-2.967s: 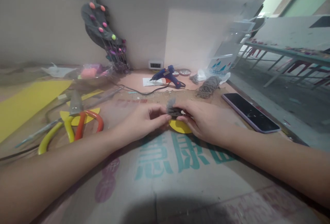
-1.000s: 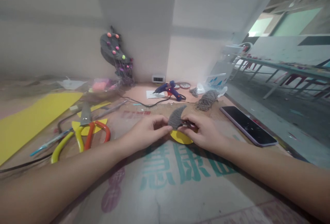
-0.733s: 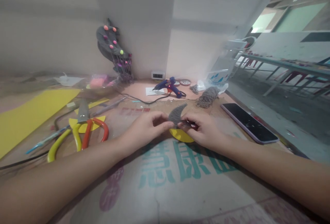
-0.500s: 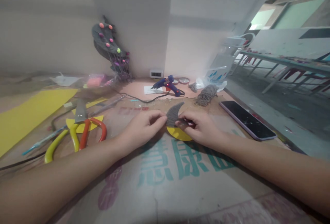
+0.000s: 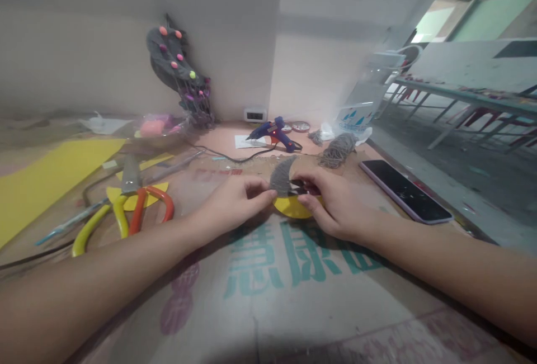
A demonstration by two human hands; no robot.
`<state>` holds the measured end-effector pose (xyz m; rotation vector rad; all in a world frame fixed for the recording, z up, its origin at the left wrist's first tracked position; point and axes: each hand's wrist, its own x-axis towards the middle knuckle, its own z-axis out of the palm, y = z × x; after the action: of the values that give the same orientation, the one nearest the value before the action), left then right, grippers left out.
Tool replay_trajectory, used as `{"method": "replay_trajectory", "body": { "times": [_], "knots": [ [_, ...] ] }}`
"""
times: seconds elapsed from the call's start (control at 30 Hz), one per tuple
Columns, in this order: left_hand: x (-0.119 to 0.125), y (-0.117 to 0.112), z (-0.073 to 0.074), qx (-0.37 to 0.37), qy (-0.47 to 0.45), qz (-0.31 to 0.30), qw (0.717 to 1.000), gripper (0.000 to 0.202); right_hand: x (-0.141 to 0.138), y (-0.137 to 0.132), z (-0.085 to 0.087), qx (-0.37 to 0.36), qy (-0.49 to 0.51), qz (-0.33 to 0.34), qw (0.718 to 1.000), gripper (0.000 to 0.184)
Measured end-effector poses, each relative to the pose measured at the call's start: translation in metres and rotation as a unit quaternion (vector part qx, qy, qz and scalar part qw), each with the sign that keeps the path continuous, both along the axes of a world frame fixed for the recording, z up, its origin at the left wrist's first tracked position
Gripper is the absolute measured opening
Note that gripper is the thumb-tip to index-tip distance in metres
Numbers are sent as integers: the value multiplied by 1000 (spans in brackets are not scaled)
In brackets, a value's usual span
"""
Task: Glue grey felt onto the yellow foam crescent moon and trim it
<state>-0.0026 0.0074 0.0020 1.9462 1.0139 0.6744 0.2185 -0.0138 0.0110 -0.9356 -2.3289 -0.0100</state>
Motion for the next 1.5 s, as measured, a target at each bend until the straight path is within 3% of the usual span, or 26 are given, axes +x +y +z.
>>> {"method": "replay_trajectory", "body": {
  "times": [0.1,0.27,0.57,0.9,1.3,1.5],
  "knots": [
    [0,1,0,13,-8,-15,1000,30,-2,-4,4,43,-26,22,999,25],
    [0,0,-1,29,-5,-28,999,27,-3,-2,4,53,-57,-8,997,23],
    [-1,-1,-2,71,20,-45,996,30,-3,-2,3,39,-77,-46,995,22],
    [0,-4,1,107,36,-39,993,30,-1,2,0,18,-49,-19,998,18],
    [0,-5,2,93,35,-47,994,29,-2,2,-1,17,-42,-12,999,20],
    [1,-4,2,40,9,-36,999,29,-1,4,-6,-17,3,-40,999,24]
  ]
}}
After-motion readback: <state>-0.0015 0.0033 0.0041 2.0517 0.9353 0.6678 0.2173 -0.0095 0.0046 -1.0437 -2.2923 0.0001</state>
